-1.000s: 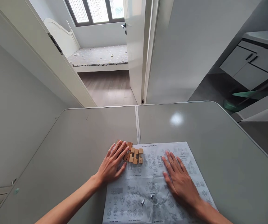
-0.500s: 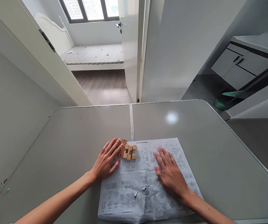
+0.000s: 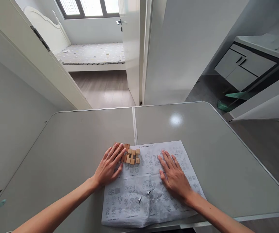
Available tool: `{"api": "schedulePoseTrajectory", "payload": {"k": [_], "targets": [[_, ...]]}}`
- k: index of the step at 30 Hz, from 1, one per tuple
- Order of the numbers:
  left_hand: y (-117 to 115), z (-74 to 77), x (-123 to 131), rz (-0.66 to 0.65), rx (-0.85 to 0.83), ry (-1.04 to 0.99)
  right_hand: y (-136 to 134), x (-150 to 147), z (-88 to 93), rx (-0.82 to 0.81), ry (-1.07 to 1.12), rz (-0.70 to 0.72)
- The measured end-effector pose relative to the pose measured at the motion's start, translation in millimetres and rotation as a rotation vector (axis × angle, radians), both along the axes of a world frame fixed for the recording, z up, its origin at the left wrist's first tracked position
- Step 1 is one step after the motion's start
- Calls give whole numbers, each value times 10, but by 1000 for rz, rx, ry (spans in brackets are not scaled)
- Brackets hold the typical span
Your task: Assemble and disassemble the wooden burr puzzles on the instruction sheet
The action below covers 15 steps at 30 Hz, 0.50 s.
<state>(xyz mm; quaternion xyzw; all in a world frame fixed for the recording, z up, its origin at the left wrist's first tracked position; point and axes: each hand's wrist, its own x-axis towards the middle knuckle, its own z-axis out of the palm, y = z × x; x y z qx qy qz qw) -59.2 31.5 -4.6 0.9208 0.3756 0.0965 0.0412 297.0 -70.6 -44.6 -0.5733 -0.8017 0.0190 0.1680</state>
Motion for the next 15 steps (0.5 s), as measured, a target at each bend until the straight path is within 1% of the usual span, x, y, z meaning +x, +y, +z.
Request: {"api": "schedulePoseTrajectory", "payload": {"k": [9, 15], "targets": [[19, 0, -8, 9, -14, -18, 21, -11, 30, -17, 1, 6], [38, -40, -38, 11, -22, -13, 3, -2, 19, -23, -7, 10]]}}
